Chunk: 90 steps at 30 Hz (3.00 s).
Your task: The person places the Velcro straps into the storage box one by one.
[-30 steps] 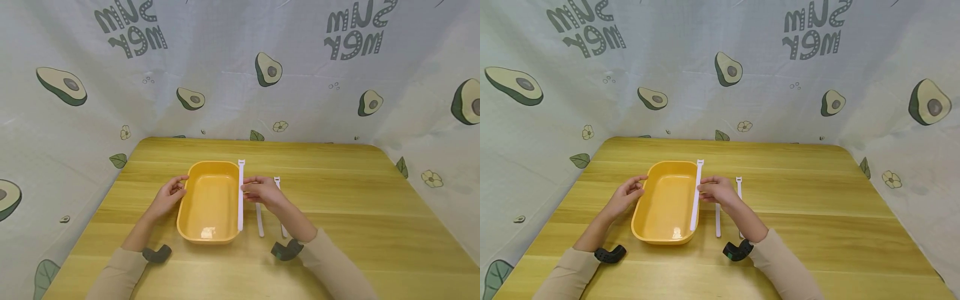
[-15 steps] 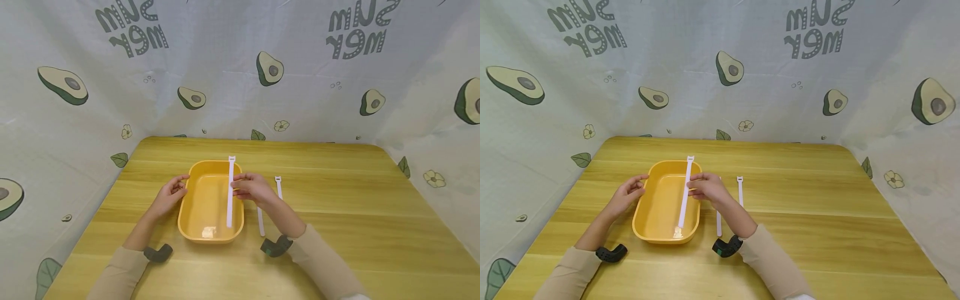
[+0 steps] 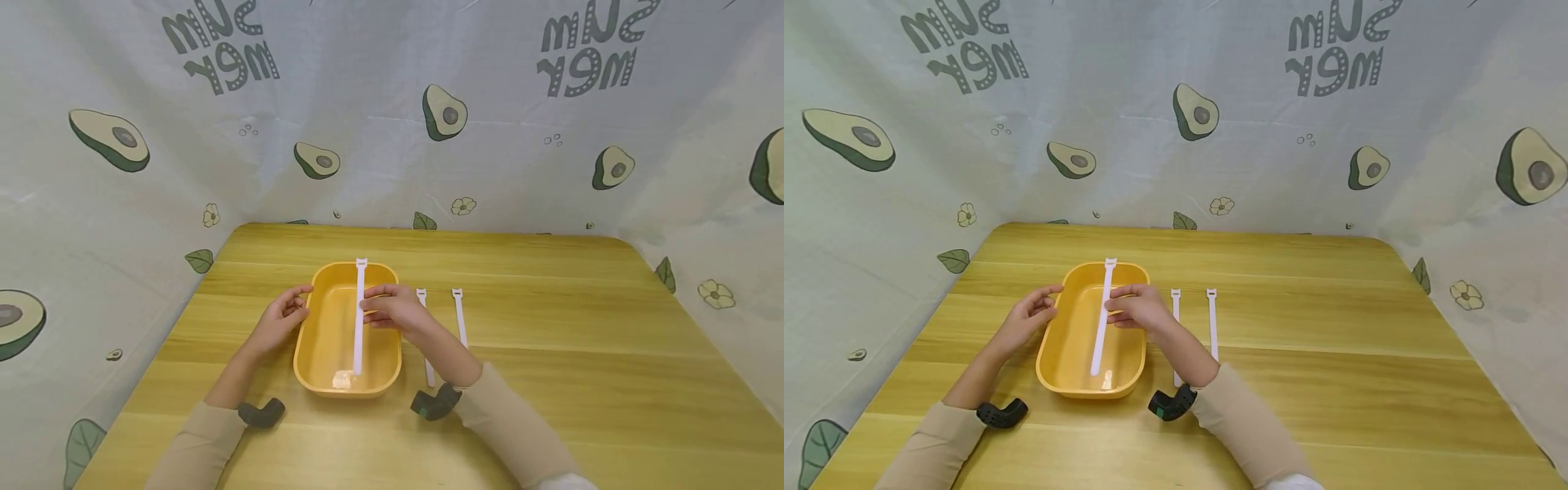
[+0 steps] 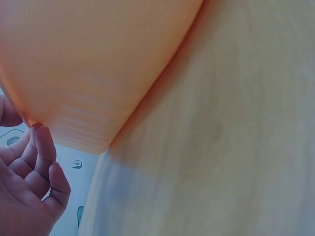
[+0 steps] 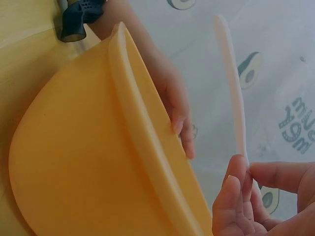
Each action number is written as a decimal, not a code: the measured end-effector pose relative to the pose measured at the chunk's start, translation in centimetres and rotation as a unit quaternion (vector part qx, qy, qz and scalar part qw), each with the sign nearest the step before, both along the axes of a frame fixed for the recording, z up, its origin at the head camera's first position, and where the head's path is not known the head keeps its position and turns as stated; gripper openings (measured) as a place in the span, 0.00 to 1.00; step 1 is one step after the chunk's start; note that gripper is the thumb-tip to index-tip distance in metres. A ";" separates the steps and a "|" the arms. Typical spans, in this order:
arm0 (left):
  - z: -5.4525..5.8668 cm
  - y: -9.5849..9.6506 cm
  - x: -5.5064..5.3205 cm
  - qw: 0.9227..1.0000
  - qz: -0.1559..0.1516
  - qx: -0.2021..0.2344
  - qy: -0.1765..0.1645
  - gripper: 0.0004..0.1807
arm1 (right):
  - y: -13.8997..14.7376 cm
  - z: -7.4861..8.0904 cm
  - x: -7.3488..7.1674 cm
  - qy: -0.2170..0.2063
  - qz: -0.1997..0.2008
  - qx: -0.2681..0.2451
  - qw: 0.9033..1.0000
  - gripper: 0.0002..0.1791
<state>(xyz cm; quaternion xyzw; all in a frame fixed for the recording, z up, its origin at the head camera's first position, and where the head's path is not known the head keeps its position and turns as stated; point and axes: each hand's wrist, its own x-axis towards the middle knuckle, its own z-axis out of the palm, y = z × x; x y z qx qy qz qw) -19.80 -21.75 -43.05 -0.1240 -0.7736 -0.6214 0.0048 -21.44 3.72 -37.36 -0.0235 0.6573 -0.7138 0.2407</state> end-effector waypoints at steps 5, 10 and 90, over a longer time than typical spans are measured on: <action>-0.1 0.1 -0.1 1.000 -0.001 -0.001 0.000 0.23 | -0.9 -0.3 -0.1 0.004 0.005 0.008 1.000 0.13; -0.2 0.1 -0.2 1.000 -0.001 -0.002 0.001 0.23 | -2.0 -0.5 -0.2 -0.004 0.004 0.022 1.000 0.12; -0.1 0.2 0.2 1.000 -0.003 -0.001 -0.020 0.23 | -7.0 -4.0 -1.1 0.041 0.003 0.244 0.969 0.07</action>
